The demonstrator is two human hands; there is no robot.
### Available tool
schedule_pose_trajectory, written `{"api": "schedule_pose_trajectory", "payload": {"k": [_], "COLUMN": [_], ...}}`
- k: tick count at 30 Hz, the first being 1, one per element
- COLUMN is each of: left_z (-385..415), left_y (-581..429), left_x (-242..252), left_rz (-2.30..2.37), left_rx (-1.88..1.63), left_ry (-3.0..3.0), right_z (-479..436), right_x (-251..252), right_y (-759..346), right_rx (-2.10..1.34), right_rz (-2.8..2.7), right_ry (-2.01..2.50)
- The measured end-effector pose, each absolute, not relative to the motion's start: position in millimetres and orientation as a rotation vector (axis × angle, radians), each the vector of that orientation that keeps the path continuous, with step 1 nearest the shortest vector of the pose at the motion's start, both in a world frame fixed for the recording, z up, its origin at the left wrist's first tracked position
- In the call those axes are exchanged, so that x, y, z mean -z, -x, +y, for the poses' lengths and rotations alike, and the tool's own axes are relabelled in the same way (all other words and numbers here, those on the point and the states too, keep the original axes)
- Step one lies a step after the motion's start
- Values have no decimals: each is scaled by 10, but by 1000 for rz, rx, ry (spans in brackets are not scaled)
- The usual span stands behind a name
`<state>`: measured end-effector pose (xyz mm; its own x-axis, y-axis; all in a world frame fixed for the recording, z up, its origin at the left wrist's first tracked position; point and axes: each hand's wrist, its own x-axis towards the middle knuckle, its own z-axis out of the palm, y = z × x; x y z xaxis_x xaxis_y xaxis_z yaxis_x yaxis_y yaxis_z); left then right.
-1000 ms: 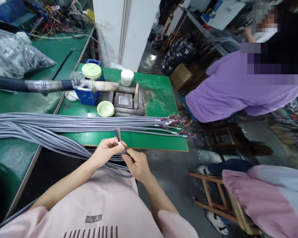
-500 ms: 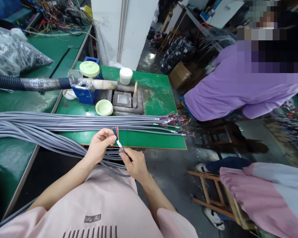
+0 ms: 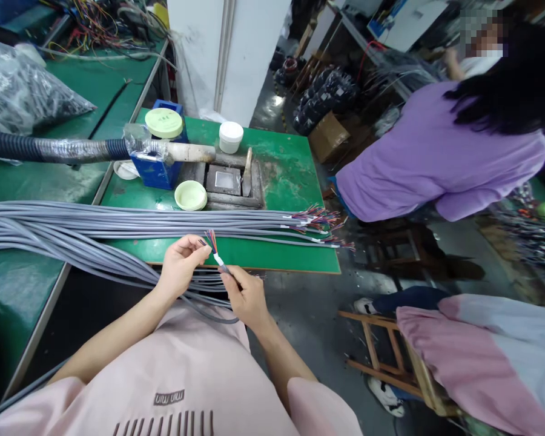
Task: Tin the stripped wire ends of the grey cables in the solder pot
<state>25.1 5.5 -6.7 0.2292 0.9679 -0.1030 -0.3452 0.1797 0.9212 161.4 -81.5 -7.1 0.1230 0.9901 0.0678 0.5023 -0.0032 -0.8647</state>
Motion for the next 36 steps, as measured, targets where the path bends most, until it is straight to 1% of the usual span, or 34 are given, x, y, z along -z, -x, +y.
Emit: {"api": "schedule_pose_trajectory", "payload": {"k": [4, 6, 8, 13, 21, 27, 36], "left_z": [-15, -49, -69, -58, -56, -45, -10], "left_y": [-272, -285, -294, -296, -368, -351, -313], "left_x": [125, 142, 141, 111, 203, 196, 210], "left_rz": [902, 902, 903, 887, 775, 781, 780], "left_rx": [-1222, -1220, -1202, -1163, -1097, -1098, -1122], "left_ry": [-1099, -1182, -1183, -970, -714, -723, -761], "right_z": [-732, -663, -592, -477, -445, -403, -225], "right_x": [76, 51, 16, -36, 7, -31, -83], "right_y": [-1630, -1631, -1619, -1551, -1497, -1523, -1491], "right_rx": [-1165, -1259, -1220, -986, -828, -596, -614], "right_rz": [-1164, -1121, -1149, -1203, -1143, -1304, -1382], "right_ry": [1518, 1457, 1442, 1452, 1421, 1449, 1405]}}
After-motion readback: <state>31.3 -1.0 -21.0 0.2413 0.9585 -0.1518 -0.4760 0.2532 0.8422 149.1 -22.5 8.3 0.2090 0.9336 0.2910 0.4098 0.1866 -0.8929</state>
